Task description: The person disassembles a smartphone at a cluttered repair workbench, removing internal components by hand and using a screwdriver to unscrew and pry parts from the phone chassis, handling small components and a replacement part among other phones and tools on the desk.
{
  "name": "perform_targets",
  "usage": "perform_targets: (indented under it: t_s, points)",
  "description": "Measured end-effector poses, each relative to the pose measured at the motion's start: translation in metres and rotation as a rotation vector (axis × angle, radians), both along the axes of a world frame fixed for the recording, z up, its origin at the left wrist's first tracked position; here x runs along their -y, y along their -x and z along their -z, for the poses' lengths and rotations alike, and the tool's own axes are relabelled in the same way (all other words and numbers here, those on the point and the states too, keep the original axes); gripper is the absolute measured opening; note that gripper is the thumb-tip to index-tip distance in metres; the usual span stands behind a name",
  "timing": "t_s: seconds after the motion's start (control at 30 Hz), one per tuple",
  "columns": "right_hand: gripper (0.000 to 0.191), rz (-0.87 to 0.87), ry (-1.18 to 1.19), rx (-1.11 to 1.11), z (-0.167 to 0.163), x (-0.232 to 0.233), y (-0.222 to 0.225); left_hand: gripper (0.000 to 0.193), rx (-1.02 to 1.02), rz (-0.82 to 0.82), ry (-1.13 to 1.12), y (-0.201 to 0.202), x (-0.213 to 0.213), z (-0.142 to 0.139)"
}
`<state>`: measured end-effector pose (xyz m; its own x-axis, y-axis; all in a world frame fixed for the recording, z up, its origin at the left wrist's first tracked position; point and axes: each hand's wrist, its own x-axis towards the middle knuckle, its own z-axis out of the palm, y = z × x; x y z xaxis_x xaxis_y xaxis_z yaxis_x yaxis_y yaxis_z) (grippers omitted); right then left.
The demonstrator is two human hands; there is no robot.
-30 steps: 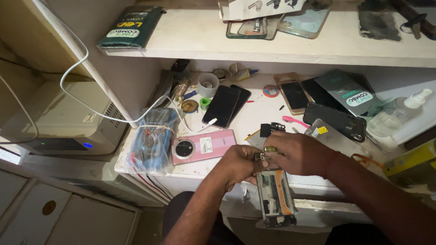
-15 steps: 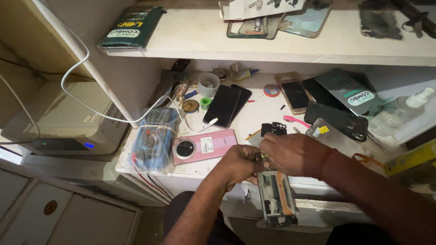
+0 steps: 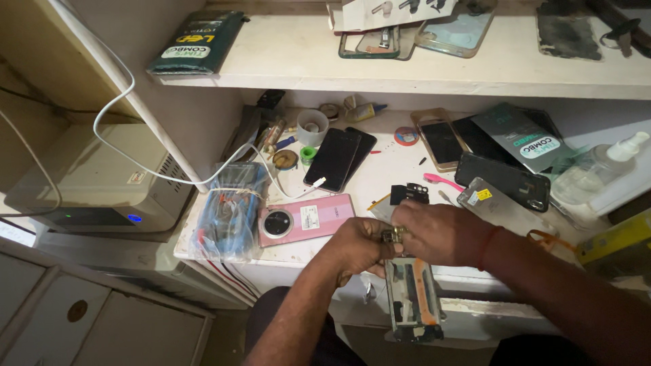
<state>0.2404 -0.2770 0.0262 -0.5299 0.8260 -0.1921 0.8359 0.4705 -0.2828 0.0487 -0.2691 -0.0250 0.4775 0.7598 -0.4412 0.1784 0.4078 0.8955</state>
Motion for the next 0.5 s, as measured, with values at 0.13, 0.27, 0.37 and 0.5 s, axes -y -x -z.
perform_targets:
  t_s: [0.13,0.27,0.37,0.5]
  points:
    - [0.024,0.039,0.018,-0.012,0.0045,-0.0002,-0.0031,0.026,0.020,-0.008,-0.003,-0.0010,0.0009,0.0021]
    - [0.028,-0.045,-0.066,0.029,0.0058,-0.0006,-0.0033,0.027,0.037,-0.006,-0.012,-0.0002,0.0009,0.0013]
    - [0.027,-0.031,-0.039,0.090,0.0061,-0.0015,-0.0030,0.028,0.027,-0.009,0.002,0.0000,0.0016,0.0001]
    - [0.023,-0.048,-0.136,-0.174,0.0080,0.0042,-0.0102,0.028,0.048,-0.012,-0.032,0.0017,0.0025,-0.0005]
